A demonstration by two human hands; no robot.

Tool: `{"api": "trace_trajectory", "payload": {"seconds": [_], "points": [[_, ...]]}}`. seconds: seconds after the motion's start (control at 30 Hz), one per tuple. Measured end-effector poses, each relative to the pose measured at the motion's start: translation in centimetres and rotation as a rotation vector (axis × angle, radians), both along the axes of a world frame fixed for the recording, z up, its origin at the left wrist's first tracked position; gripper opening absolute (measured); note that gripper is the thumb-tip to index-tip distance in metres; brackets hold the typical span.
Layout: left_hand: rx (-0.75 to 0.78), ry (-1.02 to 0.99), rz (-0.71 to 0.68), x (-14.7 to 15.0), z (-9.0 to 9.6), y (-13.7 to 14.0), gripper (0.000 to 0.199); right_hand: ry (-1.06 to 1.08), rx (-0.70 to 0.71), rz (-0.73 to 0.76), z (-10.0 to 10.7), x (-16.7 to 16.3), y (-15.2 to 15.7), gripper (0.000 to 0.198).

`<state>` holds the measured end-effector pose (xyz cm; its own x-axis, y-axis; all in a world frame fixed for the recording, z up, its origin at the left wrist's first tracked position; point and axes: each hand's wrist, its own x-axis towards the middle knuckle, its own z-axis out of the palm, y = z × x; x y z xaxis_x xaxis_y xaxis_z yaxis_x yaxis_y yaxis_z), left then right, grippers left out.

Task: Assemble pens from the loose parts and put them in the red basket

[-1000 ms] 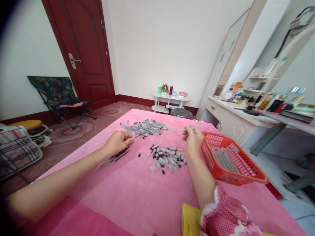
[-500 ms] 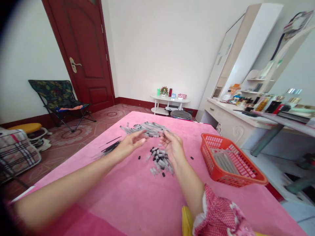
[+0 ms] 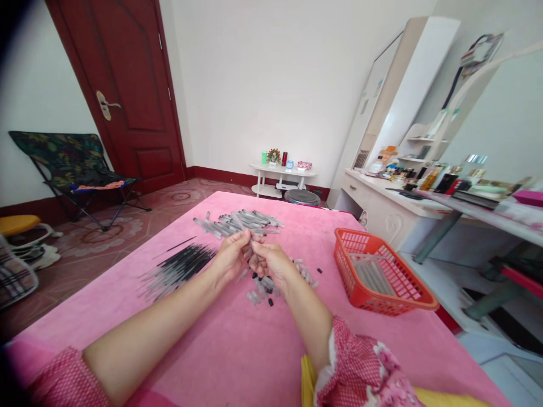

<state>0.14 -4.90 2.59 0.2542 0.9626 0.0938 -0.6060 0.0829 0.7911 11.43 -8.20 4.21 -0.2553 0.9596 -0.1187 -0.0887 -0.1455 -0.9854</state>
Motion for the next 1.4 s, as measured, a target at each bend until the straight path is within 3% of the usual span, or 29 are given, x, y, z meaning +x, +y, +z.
{"api": "trace_trajectory", "payload": {"seconds": [0.13,0.27,0.4,0.5,0.57,0.63,0.77,0.87,0.93,1.1,1.17,1.3,1.4], "points": [[-0.109,-0.015,0.032,0.2,-0.2,0.1,0.029,-0.381,0.258,-0.088,-0.5,-0.2,0.5,0.037],[-0.187,-0.024,0.064,0.4,0.3,0.0,0.021,-1.027,0.6,-0.269,0.6,-0.5,-0.2,0.026],[-0.249,-0.003,0.095,0.6,0.9,-0.3,0.017,-1.519,0.633,-0.32,1.8,-1.4,-1.6,0.024],[-0.269,0.017,0.099,0.4,1.0,-0.3,0.014,-1.54,0.613,-0.304,2.0,-1.7,-1.9,0.026],[-0.237,0.0,0.056,0.1,0.9,-0.1,0.014,-1.392,0.582,-0.295,1.8,-1.6,-1.7,0.028],[-0.166,-0.059,-0.029,-0.4,0.8,0.0,0.012,-1.069,0.43,-0.213,1.6,-1.2,-1.2,0.035],[-0.065,-0.184,-0.159,-1.1,0.8,-0.3,0.007,-0.169,0.035,0.095,1.4,-0.4,-0.6,0.034],[-0.048,-0.174,-0.156,-1.1,0.9,-0.4,0.008,0.063,-0.018,0.22,1.0,-0.3,-0.7,0.028],[-0.065,-0.149,-0.113,-1.4,0.9,0.0,0.008,-0.085,0.038,0.177,0.7,-0.5,-0.8,0.028],[-0.121,-0.128,0.147,-4.0,0.8,2.6,0.01,-0.971,0.428,-0.074,0.9,-1.1,-1.4,0.021],[-0.106,-0.02,0.178,-5.1,0.7,3.1,0.011,-1.256,0.476,-0.11,1.6,-0.9,-1.7,0.019],[-0.11,0.313,0.009,-5.4,0.6,2.6,0.025,-1.578,0.373,-0.037,3.1,0.7,-1.7,0.012],[0.01,0.537,-0.111,-4.4,0.6,1.7,0.03,-1.523,0.376,-0.09,3.8,2.3,-1.3,0.019]]}}
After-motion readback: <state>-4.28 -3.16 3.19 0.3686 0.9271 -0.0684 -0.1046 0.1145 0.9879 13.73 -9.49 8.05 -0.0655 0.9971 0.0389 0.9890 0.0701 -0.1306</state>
